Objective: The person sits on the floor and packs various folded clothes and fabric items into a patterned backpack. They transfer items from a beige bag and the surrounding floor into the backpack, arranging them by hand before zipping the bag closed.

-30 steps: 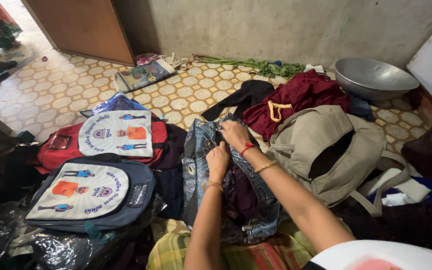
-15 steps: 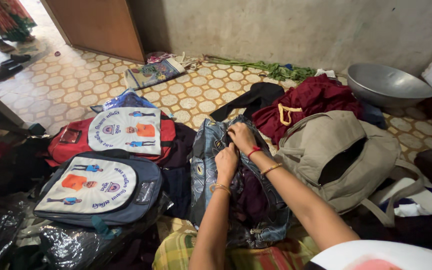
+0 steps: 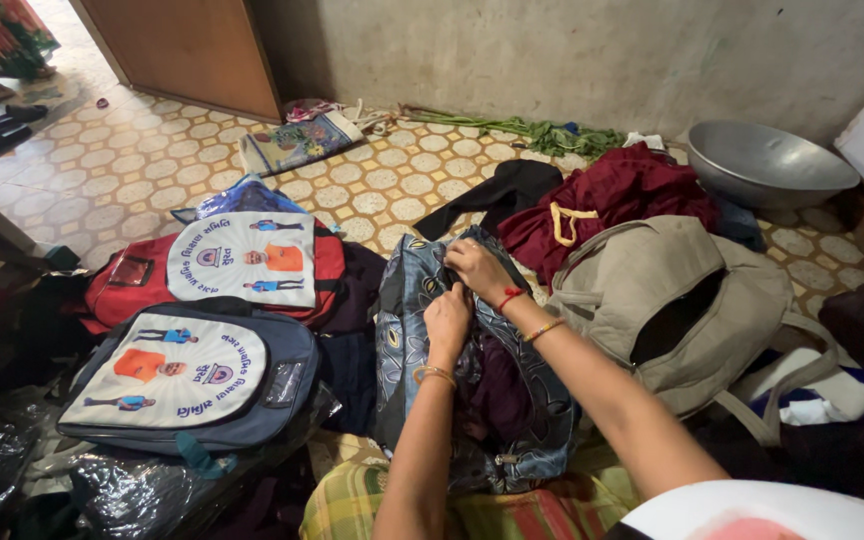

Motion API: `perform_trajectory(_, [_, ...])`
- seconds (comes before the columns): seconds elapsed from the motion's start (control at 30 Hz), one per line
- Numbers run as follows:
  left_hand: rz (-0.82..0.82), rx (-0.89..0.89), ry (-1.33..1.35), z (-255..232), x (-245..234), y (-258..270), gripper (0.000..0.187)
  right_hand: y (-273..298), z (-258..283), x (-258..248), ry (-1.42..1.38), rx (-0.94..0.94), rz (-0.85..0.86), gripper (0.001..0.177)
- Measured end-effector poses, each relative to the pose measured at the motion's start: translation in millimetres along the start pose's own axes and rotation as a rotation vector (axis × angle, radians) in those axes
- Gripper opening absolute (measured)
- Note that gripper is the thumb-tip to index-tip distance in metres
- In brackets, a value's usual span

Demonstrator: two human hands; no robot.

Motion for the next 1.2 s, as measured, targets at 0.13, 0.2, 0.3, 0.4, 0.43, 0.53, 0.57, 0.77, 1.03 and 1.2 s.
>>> perform_trajectory(0.13, [-0.021, 0.002, 0.017, 1, 2, 0, 0.025, 0, -33, 26, -0.085, 0.125, 0.208, 0.007])
perform_trajectory(0.2, [-0.026, 0.008, -0.008, 1, 0, 0, 0.025, 1, -55, 39, -0.109, 0.268, 0.345, 0.011])
perform_trajectory(0.3, [-0.006, -0.015, 0.028, 1, -3, 1, 0.030, -5, -68, 44, -0.170, 0.303, 0.497, 0.018])
perform_trajectory(0.4, [0.022, -0.032, 0.023, 0, -8, 2, 0.029, -1, -68, 51, -0.204, 0.278, 0.659, 0.018])
perform_trajectory(0.43, [0.031, -0.035, 0.040, -1, -11, 3, 0.029, -1, -67, 49, -0.205, 0.293, 0.637, 0.018])
perform_trajectory(0.53, [0.077, -0.040, 0.057, -1, -17, 8, 0.040, 4, -46, 42, -0.153, 0.190, 0.455, 0.015])
perform_trajectory(0.57, [0.105, -0.041, 0.041, -2, -17, 11, 0.045, 11, -32, 36, -0.099, 0.058, 0.320, 0.015])
perform_trajectory(0.77, [0.156, 0.063, -0.051, -12, -5, 50, 0.068, 22, -29, 31, -0.180, 0.117, 0.237, 0.014])
perform_trajectory(1.03, [0.209, 0.139, -0.206, -14, 15, 71, 0.065, 30, -34, 37, -0.211, 0.219, 0.393, 0.013])
perform_trajectory(1.2, [0.161, 0.168, -0.264, -15, 25, 67, 0.065, 37, 3, 12, 0.018, 0.102, 0.072, 0.008])
Point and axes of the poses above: each hand's wrist, its own y-axis away from the middle knuckle, its own x-axis out of the palm, z = x × y, the point moved 7 cm from there along -y, towards the middle knuckle, and after that the axes turned 8 degrees about -y, right-handed, at the moved point
